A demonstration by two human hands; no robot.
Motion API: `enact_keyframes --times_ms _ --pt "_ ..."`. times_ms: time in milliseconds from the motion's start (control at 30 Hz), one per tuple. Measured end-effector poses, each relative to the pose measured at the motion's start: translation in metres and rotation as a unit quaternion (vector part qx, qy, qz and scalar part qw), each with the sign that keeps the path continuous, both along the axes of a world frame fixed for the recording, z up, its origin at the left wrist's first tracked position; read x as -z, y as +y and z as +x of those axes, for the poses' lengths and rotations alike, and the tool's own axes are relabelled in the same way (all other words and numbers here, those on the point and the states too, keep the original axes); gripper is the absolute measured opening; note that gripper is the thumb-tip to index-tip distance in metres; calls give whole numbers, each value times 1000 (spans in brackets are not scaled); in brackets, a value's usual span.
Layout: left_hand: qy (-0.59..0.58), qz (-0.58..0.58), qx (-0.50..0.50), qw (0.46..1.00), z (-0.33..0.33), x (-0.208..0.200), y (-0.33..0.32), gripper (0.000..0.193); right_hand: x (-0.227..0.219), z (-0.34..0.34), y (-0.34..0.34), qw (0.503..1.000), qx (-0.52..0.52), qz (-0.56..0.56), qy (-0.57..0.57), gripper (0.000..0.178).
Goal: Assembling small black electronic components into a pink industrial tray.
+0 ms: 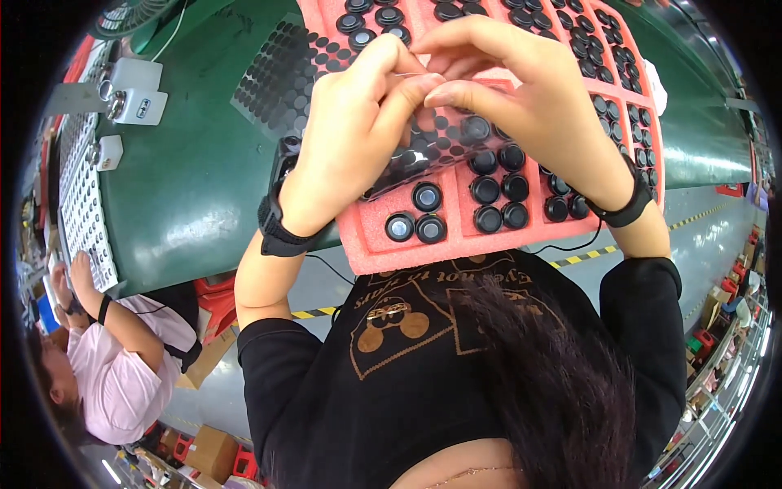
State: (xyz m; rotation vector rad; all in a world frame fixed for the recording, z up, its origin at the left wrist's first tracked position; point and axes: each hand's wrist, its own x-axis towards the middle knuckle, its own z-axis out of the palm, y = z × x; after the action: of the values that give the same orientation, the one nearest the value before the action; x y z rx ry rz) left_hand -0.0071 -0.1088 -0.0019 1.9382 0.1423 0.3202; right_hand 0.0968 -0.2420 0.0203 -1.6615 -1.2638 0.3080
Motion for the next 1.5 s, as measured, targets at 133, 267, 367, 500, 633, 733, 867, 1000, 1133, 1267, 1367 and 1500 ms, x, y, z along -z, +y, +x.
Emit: enact_keyframes --times_ms 133,267,367,500,633,733,867,1000,1133,1267,1367,1500 --pt "-12 -44 10 999 -2 11 -10 13 4 2 -13 997 0 -14 -81 21" --pt "-38 -144 55 987 0 16 -9 20 9 3 -19 996 27 -24 -83 18" --pt "-34 -128 56 990 0 17 -9 25 20 5 -19 993 19 17 -118 17" --pt "-20 -111 30 993 -2 16 -10 24 27 6 -19 984 20 67 -161 18" --pt "-41 -69 -10 997 -4 13 -13 22 21 0 -18 987 22 61 -150 19" --pt "-91 19 -18 996 -4 13 -13 25 17 -2 -17 991 18 44 -127 19" --pt "-123 69 -25 990 -3 13 -10 27 17 0 -12 993 9 34 -110 19" --pt "-161 91 -45 982 1 17 -2 23 17 3 -5 993 18 34 -108 19" --pt "-203 184 -54 960 7 22 8 23 19 4 1 997 25 39 -57 17" --pt "-219 171 -62 959 8 19 3 23 25 7 1 997 21 67 -42 16" --pt "-216 153 -67 962 7 19 0 23 25 11 -3 986 -3 108 -124 16" --pt "-169 184 -85 965 2 18 3 19 22 20 -9 976 -61 136 -160 12"
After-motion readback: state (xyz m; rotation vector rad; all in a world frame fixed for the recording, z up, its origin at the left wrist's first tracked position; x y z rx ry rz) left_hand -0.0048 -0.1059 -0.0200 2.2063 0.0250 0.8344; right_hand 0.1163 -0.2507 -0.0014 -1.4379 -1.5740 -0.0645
